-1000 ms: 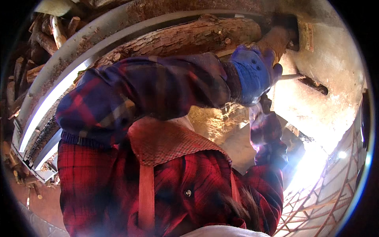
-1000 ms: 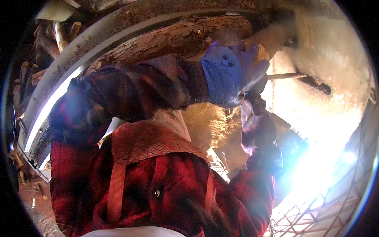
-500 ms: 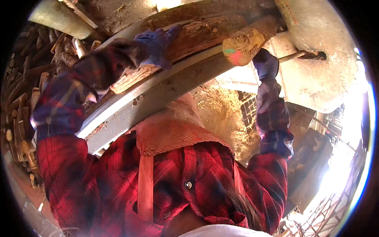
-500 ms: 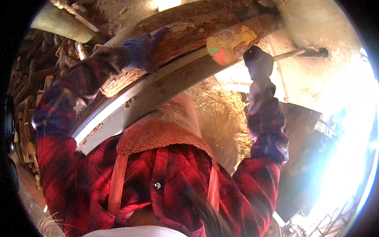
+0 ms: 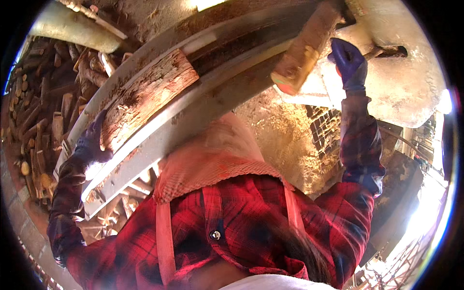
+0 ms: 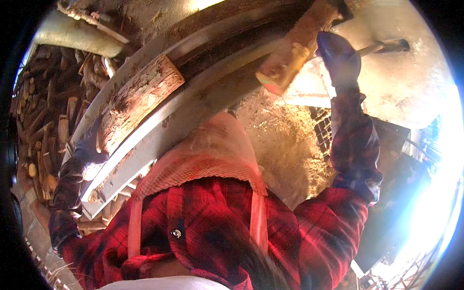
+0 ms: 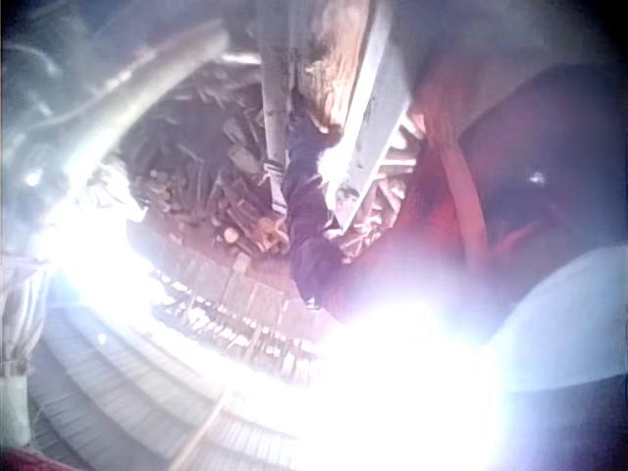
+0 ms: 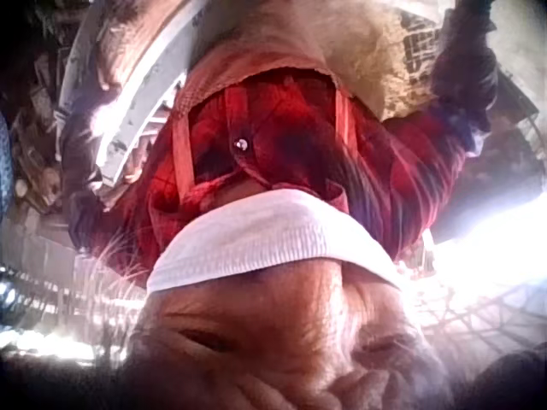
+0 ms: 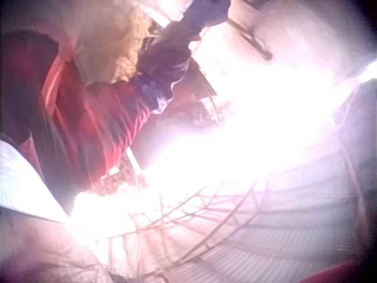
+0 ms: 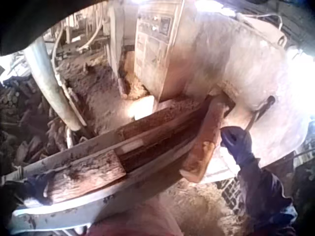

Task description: The person picks up logs from a large pile and places them onto a log splitter. They then push the logs into the machine to split them and remove the processed pieces.

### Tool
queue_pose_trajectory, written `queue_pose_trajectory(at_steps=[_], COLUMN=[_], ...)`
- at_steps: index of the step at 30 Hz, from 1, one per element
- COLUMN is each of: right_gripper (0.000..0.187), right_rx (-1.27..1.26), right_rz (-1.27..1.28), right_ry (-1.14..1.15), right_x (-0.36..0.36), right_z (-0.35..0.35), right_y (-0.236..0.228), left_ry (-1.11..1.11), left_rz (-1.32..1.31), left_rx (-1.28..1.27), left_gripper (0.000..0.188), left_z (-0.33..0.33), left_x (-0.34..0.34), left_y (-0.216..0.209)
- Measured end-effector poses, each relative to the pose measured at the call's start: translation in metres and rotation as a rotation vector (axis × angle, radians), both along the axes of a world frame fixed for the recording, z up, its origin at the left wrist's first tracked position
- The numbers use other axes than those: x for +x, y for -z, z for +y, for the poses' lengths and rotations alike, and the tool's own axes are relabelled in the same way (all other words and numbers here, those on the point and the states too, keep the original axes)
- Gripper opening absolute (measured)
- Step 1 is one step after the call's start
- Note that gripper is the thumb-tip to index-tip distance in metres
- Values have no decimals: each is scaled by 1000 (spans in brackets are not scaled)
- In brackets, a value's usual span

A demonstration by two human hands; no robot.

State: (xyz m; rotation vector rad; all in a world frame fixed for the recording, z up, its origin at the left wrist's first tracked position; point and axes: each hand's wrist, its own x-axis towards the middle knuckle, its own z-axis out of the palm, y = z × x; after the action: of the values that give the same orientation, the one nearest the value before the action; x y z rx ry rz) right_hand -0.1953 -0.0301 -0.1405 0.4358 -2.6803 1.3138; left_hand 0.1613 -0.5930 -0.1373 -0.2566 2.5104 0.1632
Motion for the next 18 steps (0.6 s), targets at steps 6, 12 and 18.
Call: queue_pose_trajectory(at_steps=[6, 12, 18], right_gripper=[37, 33, 25], right_rx=[16, 25, -74], right_rz=[14, 52, 23], right_ry=[68, -12, 5], right_x=[11, 6, 14], right_z=[7, -15, -3], right_y=[-23, -58, -78], left_ry=[289, -29, -169], left_rz=[381, 625, 269], left_rx=[257, 601, 795], left_gripper=[70, 103, 113], left_z=[101, 414, 487], left_x=[-130, -285, -313], left_y=[-13, 61, 91])
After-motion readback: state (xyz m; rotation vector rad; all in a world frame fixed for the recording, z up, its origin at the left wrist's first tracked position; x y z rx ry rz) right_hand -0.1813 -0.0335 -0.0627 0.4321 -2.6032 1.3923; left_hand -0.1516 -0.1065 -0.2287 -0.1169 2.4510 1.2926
